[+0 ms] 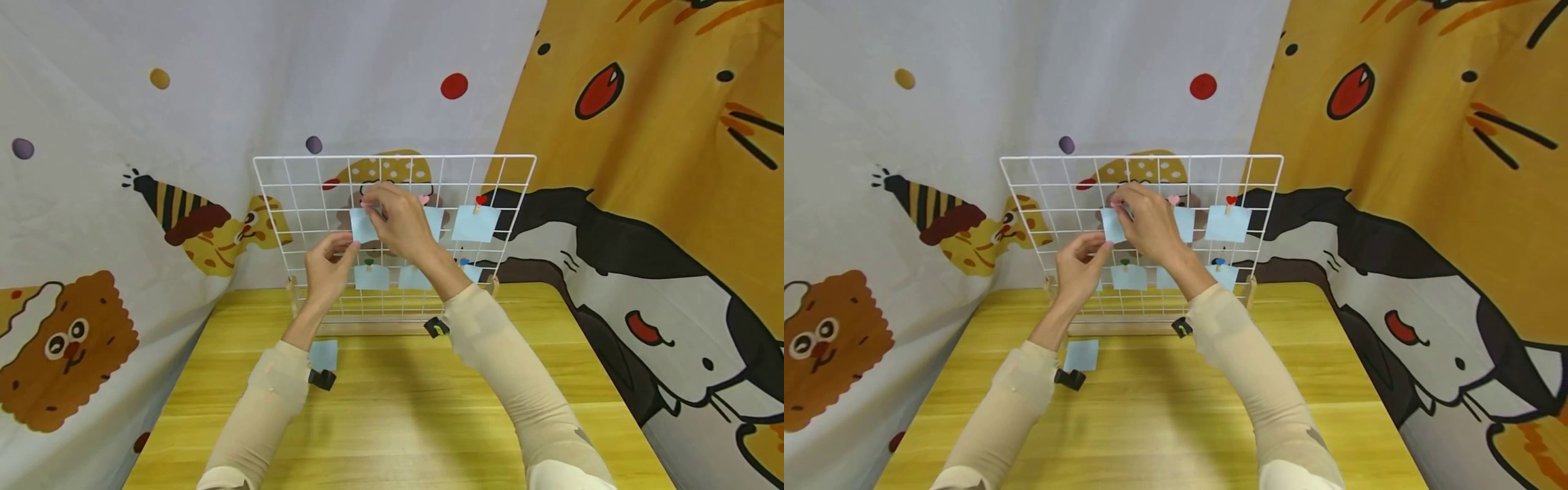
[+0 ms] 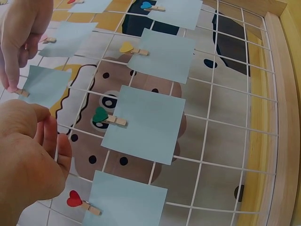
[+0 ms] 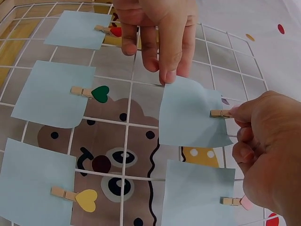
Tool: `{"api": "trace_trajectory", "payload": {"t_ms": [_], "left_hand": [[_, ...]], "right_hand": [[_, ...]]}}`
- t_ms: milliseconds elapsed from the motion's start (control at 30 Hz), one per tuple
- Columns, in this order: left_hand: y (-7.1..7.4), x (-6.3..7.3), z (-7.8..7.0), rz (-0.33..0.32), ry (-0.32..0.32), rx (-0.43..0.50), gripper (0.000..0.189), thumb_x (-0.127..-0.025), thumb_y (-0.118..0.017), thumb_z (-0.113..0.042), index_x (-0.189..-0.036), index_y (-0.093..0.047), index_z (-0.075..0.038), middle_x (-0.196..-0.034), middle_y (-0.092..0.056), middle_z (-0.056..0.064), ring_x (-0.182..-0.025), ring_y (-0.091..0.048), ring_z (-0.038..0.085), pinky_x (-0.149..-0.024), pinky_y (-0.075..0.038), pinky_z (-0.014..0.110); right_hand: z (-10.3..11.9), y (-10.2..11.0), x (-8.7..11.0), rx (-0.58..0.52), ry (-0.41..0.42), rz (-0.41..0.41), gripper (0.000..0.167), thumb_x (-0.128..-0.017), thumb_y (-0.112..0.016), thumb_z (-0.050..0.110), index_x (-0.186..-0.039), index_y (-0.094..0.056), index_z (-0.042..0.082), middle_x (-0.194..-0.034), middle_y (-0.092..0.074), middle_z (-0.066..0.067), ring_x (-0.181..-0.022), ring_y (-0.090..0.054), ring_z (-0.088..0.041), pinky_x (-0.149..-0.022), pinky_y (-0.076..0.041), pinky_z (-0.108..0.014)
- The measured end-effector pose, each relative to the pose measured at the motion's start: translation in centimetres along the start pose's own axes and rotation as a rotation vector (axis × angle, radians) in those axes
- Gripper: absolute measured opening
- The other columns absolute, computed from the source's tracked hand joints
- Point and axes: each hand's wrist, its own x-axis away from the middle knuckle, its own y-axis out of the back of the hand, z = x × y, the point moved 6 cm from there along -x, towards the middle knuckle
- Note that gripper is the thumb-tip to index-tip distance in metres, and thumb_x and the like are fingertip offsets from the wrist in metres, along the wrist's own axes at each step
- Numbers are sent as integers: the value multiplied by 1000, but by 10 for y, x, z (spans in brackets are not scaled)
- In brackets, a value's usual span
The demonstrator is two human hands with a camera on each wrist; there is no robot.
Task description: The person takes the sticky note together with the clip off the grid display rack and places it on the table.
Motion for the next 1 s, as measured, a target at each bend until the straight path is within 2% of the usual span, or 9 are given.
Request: {"api": "trace_trajectory", "payload": {"t_ms": [200, 633, 1000], "left_hand": [[0, 0, 1, -5, 6, 19, 18, -105, -80, -7, -121, -81, 2, -112, -83, 27, -92, -73, 2, -78, -59, 14], [1, -1, -1, -12, -1, 24, 17, -104, -80, -4, -120, -81, 4, -111, -83, 28, -89, -73, 1, -77, -59, 14], [1, -1, 0, -10, -9, 15, 18, -104, -81, -7, -120, -82, 2, -111, -84, 27, -90, -74, 1, -77, -59, 14]], "right_hand": [[-2, -1, 1, 0, -3, -21, 9, -105, -76, 0, -108, -83, -5, -116, -83, -20, -75, -68, -26, -69, -51, -29], [-3, -3, 1, -6, 11, -62, 10, -104, -76, -2, -105, -84, -6, -119, -84, -25, -71, -68, -26, -66, -50, -28], [-4, -2, 2, -17, -35, -48, 11, -104, -76, 0, -106, -86, -5, -122, -85, -23, -63, -60, -21, -62, -42, -24]]}}
